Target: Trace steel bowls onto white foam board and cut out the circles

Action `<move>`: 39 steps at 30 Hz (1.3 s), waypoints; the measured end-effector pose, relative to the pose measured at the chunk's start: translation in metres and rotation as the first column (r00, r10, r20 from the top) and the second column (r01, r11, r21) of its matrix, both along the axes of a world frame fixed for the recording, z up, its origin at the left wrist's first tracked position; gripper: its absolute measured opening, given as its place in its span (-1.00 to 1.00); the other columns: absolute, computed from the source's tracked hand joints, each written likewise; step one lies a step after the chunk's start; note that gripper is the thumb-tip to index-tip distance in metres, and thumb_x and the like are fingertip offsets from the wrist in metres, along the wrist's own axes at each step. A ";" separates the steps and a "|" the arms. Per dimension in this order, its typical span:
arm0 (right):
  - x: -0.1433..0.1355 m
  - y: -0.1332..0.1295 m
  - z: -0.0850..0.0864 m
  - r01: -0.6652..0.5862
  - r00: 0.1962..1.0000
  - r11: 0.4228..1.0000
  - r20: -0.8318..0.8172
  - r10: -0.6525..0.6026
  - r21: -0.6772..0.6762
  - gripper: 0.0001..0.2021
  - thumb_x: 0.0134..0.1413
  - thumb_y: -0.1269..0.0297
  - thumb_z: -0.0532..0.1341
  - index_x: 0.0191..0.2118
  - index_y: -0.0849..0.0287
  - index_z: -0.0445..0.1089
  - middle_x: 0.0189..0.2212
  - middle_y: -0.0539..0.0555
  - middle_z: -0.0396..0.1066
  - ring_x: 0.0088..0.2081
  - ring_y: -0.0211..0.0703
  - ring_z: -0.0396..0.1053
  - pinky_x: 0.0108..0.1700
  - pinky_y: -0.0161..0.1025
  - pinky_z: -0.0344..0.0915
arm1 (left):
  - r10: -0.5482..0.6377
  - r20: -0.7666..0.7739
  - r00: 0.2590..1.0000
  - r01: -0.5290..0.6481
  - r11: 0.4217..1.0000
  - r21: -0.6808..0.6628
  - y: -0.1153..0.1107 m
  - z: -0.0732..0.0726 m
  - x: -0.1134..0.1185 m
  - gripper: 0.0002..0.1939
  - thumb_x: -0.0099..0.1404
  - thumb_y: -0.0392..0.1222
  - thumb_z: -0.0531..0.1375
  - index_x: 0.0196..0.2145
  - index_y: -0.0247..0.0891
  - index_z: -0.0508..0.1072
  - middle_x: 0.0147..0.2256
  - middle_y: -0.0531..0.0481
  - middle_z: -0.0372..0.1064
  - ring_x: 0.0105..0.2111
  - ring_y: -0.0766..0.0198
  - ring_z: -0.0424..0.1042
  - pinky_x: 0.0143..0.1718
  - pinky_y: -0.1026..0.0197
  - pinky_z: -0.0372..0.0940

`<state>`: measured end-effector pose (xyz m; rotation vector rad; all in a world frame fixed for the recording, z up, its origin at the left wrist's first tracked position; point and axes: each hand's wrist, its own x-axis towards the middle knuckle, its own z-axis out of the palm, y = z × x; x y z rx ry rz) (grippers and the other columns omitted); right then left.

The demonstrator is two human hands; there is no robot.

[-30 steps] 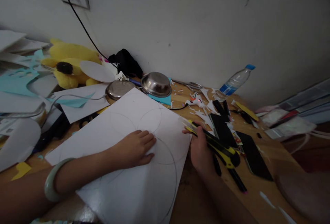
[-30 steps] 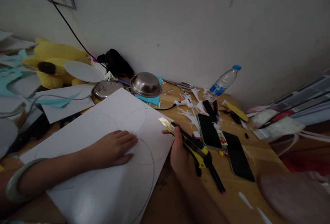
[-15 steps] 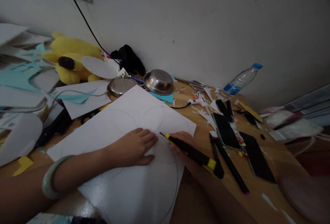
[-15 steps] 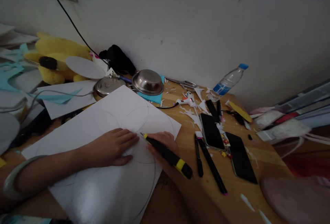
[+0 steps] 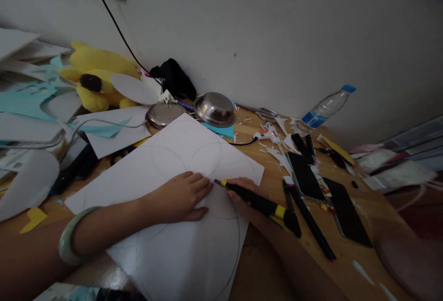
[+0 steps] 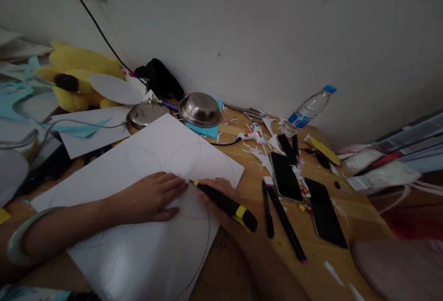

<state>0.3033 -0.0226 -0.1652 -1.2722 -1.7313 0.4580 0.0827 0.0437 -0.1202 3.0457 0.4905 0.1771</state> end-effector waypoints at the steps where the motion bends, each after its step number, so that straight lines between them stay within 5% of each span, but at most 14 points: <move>1: -0.001 0.001 0.002 -0.013 1.000 1.000 -0.009 0.013 0.025 -0.76 0.02 0.35 0.22 -0.14 -0.03 0.41 -0.27 -0.02 0.45 -0.23 -0.16 0.40 -0.17 -0.20 0.38 | -0.001 -0.002 1.000 0.001 1.000 0.002 0.000 0.000 0.000 -0.56 0.25 -0.06 0.08 -0.03 -0.44 0.31 -0.11 -0.20 0.35 -0.16 0.06 0.32 -0.15 0.08 0.23; 10: -0.008 0.010 0.007 -0.122 0.986 0.989 -0.100 0.131 0.086 -0.73 0.01 0.49 0.19 -0.15 0.06 0.36 -0.19 0.04 0.46 -0.15 -0.21 0.42 -0.07 -0.23 0.36 | -0.003 0.014 1.000 0.003 1.000 -0.013 0.001 -0.002 0.002 -0.61 0.25 -0.06 0.07 -0.06 -0.40 0.31 -0.12 -0.20 0.33 -0.14 0.05 0.30 -0.11 0.07 0.23; 16: -0.003 0.011 0.008 -0.247 0.957 0.969 -0.152 0.245 0.010 -0.74 0.05 0.48 0.16 -0.13 0.06 0.34 -0.15 0.06 0.45 -0.10 -0.21 0.40 -0.02 -0.20 0.34 | -0.019 0.024 1.000 0.020 0.999 -0.042 0.004 0.000 0.003 -0.67 0.24 -0.12 0.08 -0.10 -0.37 0.33 -0.07 -0.20 0.33 -0.07 0.07 0.30 -0.05 0.10 0.22; 21: 0.001 0.010 0.014 -0.212 0.946 0.977 -0.252 0.202 -0.013 -0.85 0.08 0.44 0.13 -0.24 0.09 0.37 -0.25 0.05 0.45 -0.18 -0.21 0.42 -0.10 -0.22 0.37 | 0.008 0.035 0.999 -0.006 0.997 -0.081 0.006 0.002 0.003 -0.71 0.25 -0.14 0.08 -0.11 -0.35 0.36 -0.08 -0.17 0.36 -0.09 0.10 0.34 -0.08 0.11 0.25; 39: 0.003 -0.023 0.017 -0.099 0.983 0.986 -0.143 0.118 0.136 -0.82 0.02 0.48 0.10 -0.25 0.12 0.34 -0.31 0.10 0.48 -0.29 -0.16 0.46 -0.27 -0.23 0.40 | 0.043 0.042 0.998 -0.040 0.996 -0.074 0.005 0.000 0.004 -0.74 0.27 -0.18 0.08 -0.12 -0.31 0.39 -0.09 -0.11 0.40 -0.12 0.12 0.38 -0.10 0.09 0.27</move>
